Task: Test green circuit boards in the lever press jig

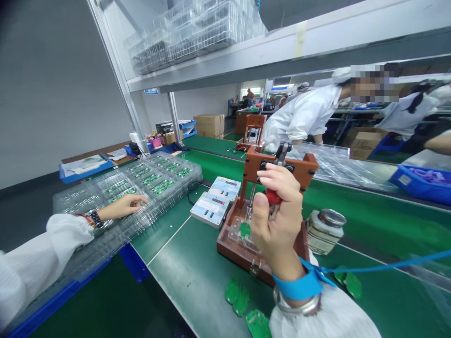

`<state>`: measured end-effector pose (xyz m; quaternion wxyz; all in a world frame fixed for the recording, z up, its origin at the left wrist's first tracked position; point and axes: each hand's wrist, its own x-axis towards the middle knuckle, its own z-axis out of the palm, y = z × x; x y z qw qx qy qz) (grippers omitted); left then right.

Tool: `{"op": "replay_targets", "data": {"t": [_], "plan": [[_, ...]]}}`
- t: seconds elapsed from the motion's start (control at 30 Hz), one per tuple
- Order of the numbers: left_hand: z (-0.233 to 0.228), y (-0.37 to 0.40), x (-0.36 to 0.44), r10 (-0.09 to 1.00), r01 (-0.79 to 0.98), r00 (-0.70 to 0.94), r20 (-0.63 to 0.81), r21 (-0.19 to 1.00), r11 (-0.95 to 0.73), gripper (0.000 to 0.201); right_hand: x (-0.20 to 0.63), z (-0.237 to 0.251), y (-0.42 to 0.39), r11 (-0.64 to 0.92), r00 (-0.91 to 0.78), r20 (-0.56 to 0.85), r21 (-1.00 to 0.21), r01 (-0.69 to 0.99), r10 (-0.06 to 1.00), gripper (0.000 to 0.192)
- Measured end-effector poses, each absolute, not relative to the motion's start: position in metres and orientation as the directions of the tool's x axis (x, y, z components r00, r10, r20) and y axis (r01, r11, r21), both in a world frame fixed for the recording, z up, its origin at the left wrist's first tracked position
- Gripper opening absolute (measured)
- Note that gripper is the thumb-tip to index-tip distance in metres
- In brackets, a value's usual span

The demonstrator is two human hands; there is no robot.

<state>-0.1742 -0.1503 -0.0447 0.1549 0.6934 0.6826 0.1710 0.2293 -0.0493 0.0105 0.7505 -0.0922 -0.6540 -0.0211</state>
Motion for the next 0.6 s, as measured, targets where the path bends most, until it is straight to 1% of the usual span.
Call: {"op": "replay_targets", "data": {"t": [0.17, 0.33, 0.4, 0.6], "plan": [[-0.0455, -0.1550, -0.1766, 0.999, 0.884, 0.026, 0.029, 0.467, -0.037, 0.051, 0.2295, 0.0103, -0.0512, 0.980, 0.144, 0.984, -0.127, 0.153, 0.106, 0.020], [-0.0442, -0.1566, -0.1734, 0.998, 0.913, 0.027, 0.048, 0.405, -0.045, 0.048, 0.2301, 0.0105, -0.0511, 0.977, 0.133, 0.985, -0.133, 0.164, 0.112, 0.021], [-0.0445, -0.1560, -0.1735, 0.997, 0.915, 0.018, 0.070, 0.401, -0.044, 0.047, 0.2307, 0.0108, -0.0511, 0.977, 0.128, 0.986, -0.128, 0.168, 0.107, 0.020], [-0.0476, -0.1536, -0.1747, 0.988, 0.886, -0.022, 0.150, 0.462, -0.050, 0.046, 0.2303, 0.0101, -0.0522, 0.974, 0.119, 0.987, -0.132, 0.184, 0.112, 0.019]]}}
